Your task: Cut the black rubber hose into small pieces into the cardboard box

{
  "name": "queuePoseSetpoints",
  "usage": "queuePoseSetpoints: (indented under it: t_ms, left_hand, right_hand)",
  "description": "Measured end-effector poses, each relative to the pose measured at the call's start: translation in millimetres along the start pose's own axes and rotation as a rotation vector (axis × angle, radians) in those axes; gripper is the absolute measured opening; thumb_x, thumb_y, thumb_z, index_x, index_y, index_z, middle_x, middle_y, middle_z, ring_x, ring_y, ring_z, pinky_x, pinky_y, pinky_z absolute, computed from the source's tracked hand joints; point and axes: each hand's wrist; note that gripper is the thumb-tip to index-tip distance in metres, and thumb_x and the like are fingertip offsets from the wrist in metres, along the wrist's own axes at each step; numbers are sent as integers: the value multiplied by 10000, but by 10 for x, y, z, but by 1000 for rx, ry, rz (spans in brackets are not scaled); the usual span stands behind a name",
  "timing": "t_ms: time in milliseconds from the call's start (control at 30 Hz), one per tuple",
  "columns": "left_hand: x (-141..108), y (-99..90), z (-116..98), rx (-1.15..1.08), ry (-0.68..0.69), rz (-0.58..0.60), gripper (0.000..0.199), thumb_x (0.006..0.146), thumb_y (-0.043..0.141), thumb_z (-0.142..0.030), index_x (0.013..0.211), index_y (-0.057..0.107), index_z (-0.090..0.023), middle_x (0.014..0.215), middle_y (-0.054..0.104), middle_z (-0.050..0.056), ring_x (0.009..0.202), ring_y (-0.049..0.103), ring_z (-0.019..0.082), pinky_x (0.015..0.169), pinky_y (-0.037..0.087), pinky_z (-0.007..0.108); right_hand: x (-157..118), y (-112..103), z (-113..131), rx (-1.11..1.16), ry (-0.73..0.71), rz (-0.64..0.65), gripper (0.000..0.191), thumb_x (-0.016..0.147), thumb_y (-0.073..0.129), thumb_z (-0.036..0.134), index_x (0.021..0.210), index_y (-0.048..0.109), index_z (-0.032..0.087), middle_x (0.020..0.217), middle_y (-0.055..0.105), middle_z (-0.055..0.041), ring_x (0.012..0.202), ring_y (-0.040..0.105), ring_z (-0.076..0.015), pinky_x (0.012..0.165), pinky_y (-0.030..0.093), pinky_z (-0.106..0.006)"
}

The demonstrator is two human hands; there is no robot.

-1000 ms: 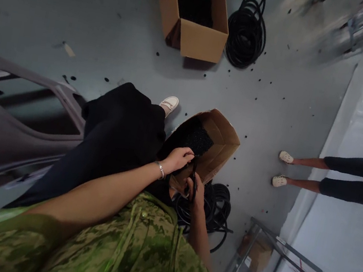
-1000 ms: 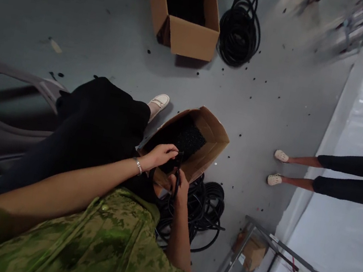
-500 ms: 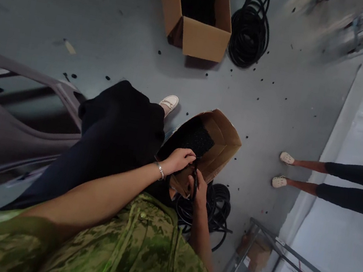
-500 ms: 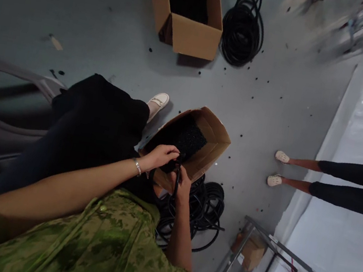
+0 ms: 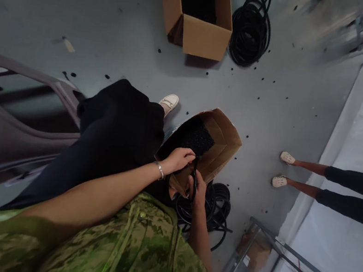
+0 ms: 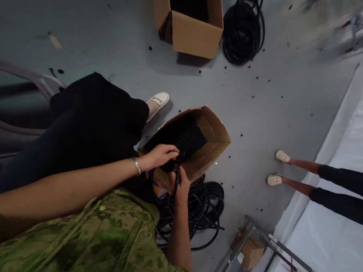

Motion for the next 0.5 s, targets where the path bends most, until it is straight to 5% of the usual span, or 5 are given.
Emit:
queuePoseSetpoints:
  t_ms: [267,500]
  left_hand:
    - [11,1,15,33,-30,17,182,762,559,-266,756,691,-141,626,636,10,581,531,118,542,402,218]
    - [-52,25,-15,-157,-160,79,201,756,615,-311,827,665,-130,629,595,-7,476,447,61,437,349,175]
  right_hand:
    - [-131,95,-17,-114,-19,-67,383,911,477,382,1168,666,170,748,689,-43,743,659,-199,698,519,-272]
    - [-167,144,-15,-130,-26,-119,372,910,481,375,1132,682,156,772,705,-51,756,663,-204,735,523,-282]
Point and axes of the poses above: each hand's wrist, its own x-axis towards the middle knuckle, its own y-axis out of the palm, z = x × y
